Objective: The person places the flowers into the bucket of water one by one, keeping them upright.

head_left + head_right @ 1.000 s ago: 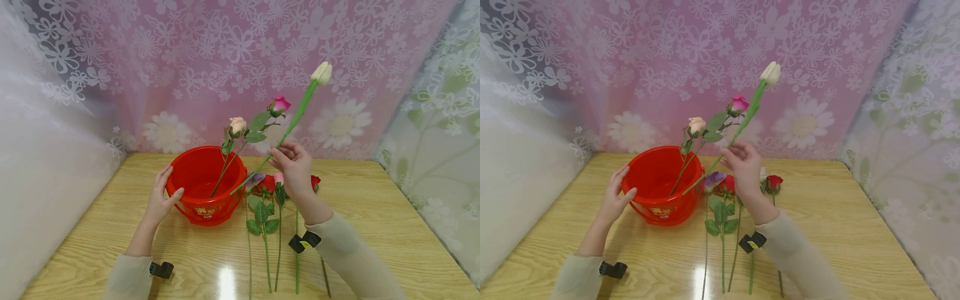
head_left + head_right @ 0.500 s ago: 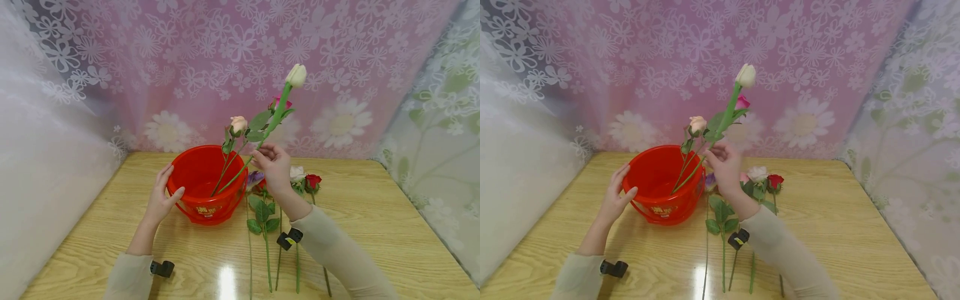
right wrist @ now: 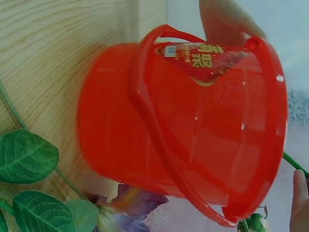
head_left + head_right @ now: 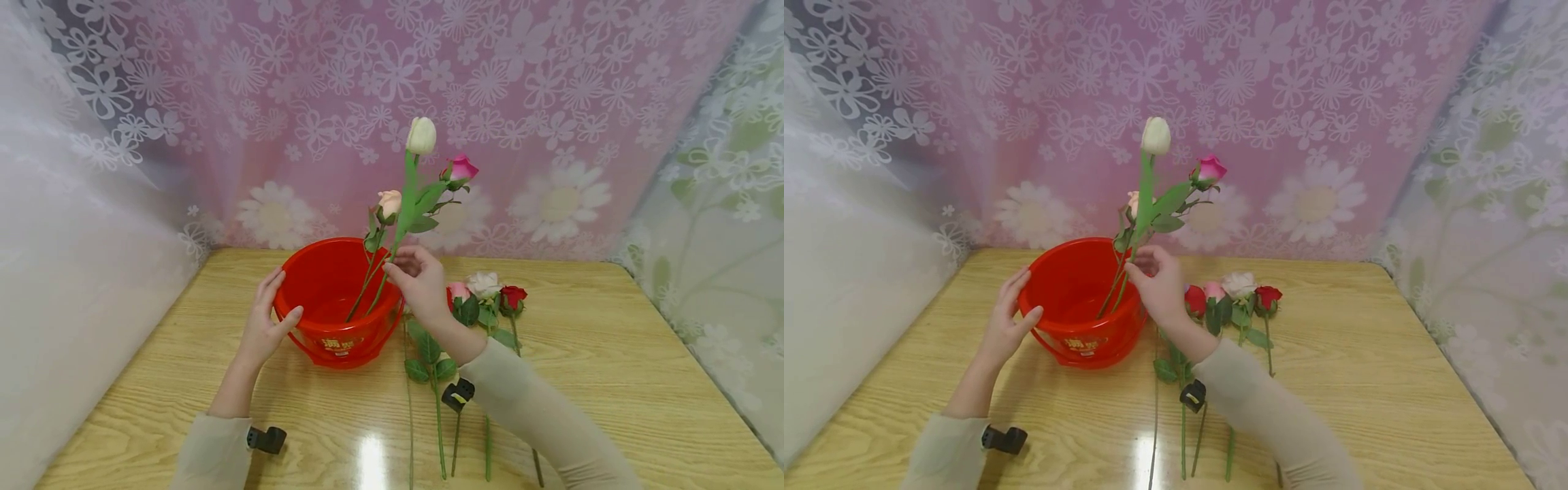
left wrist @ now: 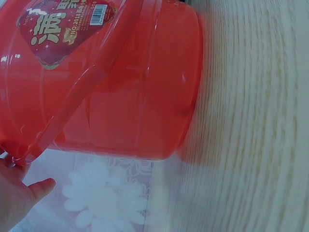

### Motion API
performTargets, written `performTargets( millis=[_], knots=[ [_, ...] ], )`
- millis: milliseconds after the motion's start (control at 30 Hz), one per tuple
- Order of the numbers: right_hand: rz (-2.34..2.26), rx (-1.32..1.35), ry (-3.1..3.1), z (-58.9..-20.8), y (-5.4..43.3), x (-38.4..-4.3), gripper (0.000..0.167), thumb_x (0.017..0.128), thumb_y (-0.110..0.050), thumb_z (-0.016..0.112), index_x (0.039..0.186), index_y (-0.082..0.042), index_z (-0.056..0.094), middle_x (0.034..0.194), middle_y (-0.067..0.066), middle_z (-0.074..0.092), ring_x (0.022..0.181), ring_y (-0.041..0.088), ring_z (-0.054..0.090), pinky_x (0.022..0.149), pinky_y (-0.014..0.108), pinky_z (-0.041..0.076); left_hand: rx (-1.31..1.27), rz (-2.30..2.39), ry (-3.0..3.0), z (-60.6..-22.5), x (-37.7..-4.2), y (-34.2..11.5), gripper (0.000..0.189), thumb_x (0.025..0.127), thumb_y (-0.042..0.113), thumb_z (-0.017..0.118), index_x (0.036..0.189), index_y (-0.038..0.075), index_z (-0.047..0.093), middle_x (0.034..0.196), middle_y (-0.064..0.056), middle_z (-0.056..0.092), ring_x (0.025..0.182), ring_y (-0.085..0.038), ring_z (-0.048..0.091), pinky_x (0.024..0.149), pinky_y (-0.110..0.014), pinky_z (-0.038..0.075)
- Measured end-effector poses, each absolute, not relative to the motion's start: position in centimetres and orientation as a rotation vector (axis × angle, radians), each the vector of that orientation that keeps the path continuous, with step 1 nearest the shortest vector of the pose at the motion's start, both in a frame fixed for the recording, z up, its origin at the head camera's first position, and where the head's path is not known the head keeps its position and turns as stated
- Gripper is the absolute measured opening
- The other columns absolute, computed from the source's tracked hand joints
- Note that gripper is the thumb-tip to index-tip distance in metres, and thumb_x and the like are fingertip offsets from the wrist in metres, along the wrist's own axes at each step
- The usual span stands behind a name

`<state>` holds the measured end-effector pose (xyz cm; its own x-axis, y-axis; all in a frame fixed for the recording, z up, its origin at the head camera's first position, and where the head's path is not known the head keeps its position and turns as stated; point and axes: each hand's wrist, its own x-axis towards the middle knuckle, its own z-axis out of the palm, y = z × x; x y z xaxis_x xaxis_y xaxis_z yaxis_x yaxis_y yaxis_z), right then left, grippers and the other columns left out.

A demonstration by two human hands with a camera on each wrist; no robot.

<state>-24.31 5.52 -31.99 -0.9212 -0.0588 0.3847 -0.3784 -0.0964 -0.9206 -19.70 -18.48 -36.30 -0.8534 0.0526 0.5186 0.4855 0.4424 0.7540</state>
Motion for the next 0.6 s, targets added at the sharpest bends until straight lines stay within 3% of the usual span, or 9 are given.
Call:
performTargets(
  millis=[300,600],
  knots=[
    [1.803,0.579,-2.172,-32.6,4.8,-24.2,0.019,0.077,-0.002,0.066,0.094,0.005,0.059,0.084,0.013,0.06,0.079,0.024,0.058,0.07,0.032,0.05,-0.454,-1.388,-2.271,-38.9,-21.6,-19.8,0.063,0.08,0.008,0.06,0.134,-0.004,0.031,0.14,-0.012,0.023,0.121,-0.033,0.032,0.09,-0.051,0.035],
    [1.683,0.609,-2.294,-32.5,4.4,-24.4,0.017,0.078,-0.003,0.065,0.093,0.002,0.059,0.084,0.01,0.06,0.076,0.021,0.058,0.067,0.029,0.05,-0.463,-1.393,-2.255,-38.8,-21.5,-19.7,0.064,0.08,0.013,0.06,0.134,-0.005,0.031,0.14,-0.012,0.023,0.121,-0.032,0.031,0.091,-0.051,0.034]
  ],
)
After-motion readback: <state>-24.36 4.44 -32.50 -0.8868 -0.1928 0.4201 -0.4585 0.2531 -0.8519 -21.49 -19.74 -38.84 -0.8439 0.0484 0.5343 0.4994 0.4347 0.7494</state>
